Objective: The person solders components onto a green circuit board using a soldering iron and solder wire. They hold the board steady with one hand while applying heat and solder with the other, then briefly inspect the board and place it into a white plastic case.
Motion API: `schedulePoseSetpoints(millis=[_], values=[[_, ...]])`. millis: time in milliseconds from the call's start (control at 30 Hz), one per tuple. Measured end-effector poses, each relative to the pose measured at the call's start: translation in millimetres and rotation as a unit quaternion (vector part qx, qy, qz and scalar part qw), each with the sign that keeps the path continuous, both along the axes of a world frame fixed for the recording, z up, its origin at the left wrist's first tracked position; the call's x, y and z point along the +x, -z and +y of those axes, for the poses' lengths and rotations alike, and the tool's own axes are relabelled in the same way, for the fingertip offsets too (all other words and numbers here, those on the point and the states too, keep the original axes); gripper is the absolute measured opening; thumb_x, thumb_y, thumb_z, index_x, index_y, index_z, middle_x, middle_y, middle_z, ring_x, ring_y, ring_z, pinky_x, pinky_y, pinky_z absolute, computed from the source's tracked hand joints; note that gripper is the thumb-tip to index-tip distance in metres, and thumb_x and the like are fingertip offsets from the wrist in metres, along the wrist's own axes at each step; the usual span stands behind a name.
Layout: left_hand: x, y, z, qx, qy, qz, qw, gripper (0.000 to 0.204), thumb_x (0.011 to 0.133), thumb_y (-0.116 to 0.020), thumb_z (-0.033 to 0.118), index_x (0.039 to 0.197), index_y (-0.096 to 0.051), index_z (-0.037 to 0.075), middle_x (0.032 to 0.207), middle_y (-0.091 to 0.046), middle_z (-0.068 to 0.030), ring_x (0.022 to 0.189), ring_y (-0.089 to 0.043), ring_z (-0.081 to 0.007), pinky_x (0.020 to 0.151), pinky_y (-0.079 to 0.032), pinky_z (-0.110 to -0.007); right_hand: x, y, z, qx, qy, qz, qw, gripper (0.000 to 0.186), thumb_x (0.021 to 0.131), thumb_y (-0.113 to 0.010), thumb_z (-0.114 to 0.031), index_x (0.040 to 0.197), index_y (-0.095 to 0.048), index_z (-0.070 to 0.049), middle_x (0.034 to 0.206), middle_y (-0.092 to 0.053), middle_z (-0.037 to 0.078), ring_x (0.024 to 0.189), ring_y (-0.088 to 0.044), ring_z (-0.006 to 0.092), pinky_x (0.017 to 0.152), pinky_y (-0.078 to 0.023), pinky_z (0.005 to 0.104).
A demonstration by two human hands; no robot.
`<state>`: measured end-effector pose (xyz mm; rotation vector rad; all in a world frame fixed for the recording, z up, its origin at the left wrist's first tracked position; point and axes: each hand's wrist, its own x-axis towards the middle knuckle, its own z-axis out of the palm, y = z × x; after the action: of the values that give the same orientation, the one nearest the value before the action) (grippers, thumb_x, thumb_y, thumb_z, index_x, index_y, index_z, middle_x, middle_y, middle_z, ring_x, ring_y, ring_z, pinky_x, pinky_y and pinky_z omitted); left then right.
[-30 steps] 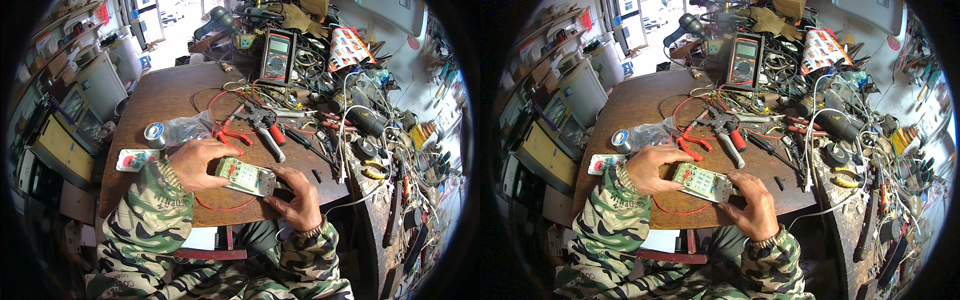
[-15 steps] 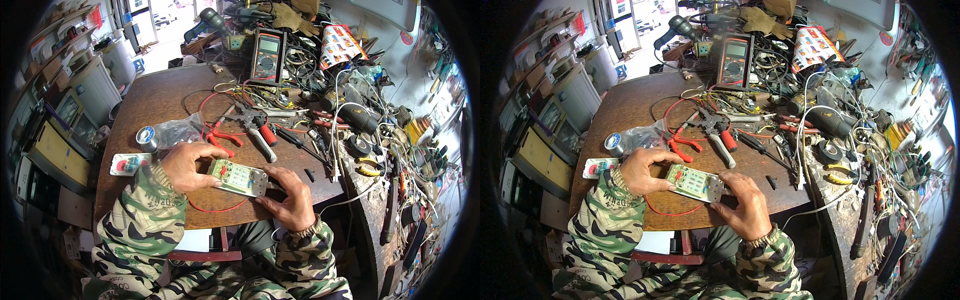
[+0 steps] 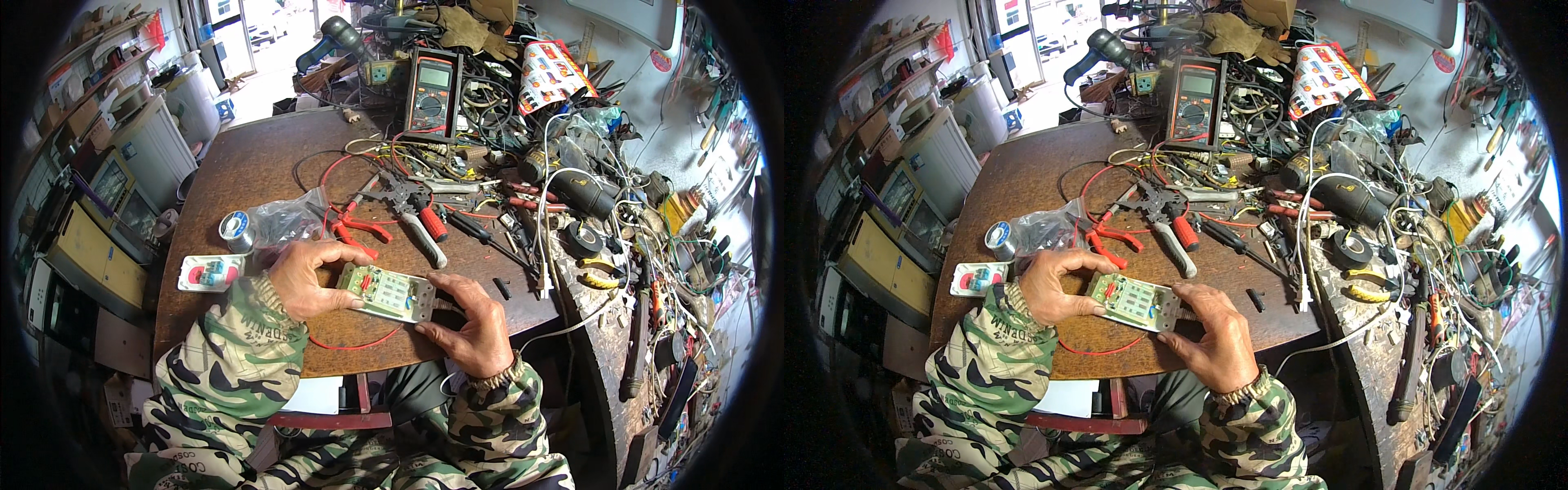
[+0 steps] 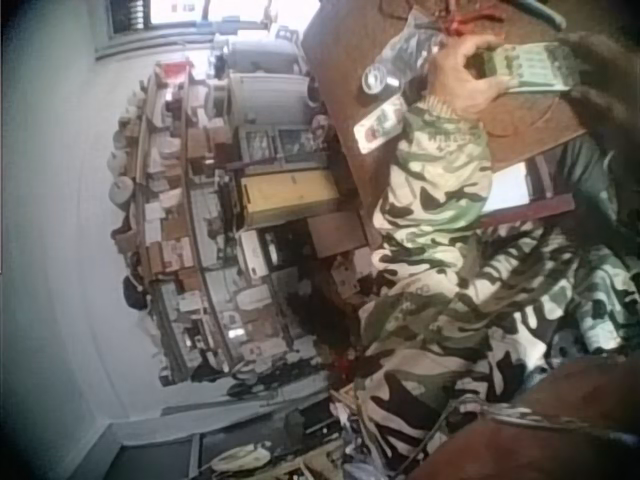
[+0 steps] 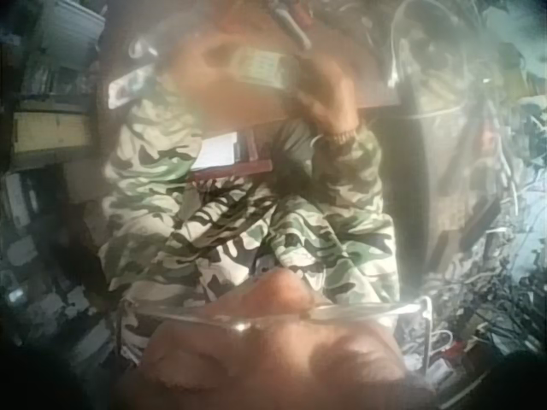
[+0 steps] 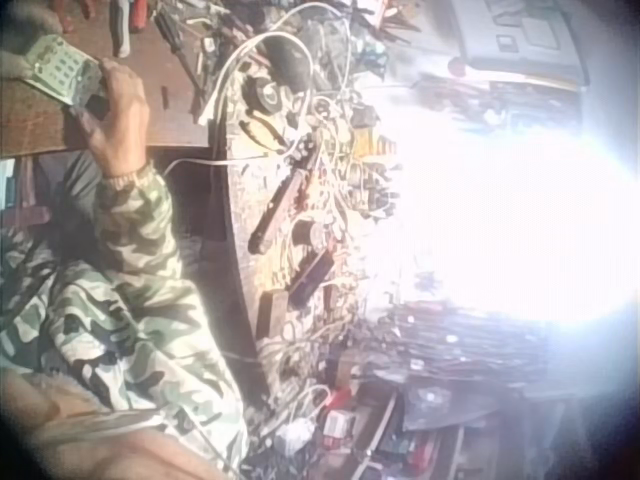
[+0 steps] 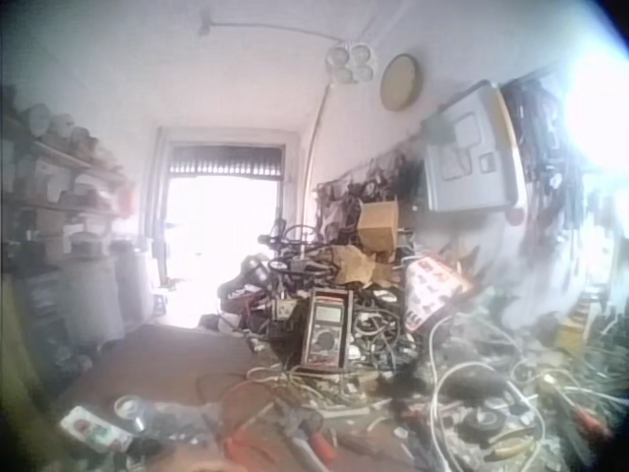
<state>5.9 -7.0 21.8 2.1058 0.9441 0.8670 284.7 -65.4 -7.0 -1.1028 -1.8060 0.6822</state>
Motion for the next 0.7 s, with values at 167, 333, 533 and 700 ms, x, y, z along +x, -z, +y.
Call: schedulePoseSetpoints(millis=[167, 333, 533, 700], values=[[2.4, -1.2, 1.2, 0.022, 0.000, 0.017, 1.000, 0.055, 0.067, -0.092, 0.010, 0.117, -0.070, 0.002, 0.109, -0.074, -0.0120, 0.101, -0.071, -0.0177, 0.090, -0.055, -0.031, 1.6, 2.2, 1.1, 0.012, 0.006, -0.013, 1.000, 0.062, 0.069, -0.087, -0.004, 0.126, -0.063, 0.002, 0.124, -0.066, 0.021, 0.118, -0.063, 0.0350, 0.099, -0.052, 0.0396], [-0.5, -5.8, 1.3, 0.028, -0.007, 0.065, 0.997, 0.057, 0.065, -0.094, 0.016, 0.115, -0.070, 0.002, 0.117, -0.073, -0.0127, 0.108, -0.070, -0.0224, 0.096, -0.053, -0.036, -0.1, -1.0, 0.5, -0.001, 0.003, -0.013, 1.000, 0.060, 0.069, -0.086, -0.003, 0.124, -0.063, 0.003, 0.124, -0.066, 0.022, 0.119, -0.062, 0.0368, 0.099, -0.053, 0.0405], [2.6, -8.2, 0.1, 0.041, -0.005, 0.073, 0.996, 0.057, 0.063, -0.094, 0.015, 0.114, -0.071, 0.002, 0.116, -0.073, -0.0137, 0.109, -0.070, -0.0234, 0.097, -0.053, -0.037, -0.2, -2.1, 0.3, -0.001, 0.005, -0.014, 1.000, 0.060, 0.069, -0.087, -0.003, 0.124, -0.064, 0.003, 0.123, -0.066, 0.022, 0.119, -0.062, 0.0370, 0.099, -0.053, 0.0407], [3.9, -6.9, -0.2, 0.082, 0.007, 0.081, 0.993, 0.050, 0.062, -0.092, 0.013, 0.108, -0.074, 0.003, 0.114, -0.073, -0.0142, 0.110, -0.070, -0.0273, 0.099, -0.053, -0.040, -1.0, -1.9, 0.5, -0.013, 0.006, -0.014, 1.000, 0.060, 0.069, -0.087, -0.004, 0.124, -0.064, 0.003, 0.123, -0.066, 0.022, 0.119, -0.062, 0.0370, 0.099, -0.053, 0.0405]])
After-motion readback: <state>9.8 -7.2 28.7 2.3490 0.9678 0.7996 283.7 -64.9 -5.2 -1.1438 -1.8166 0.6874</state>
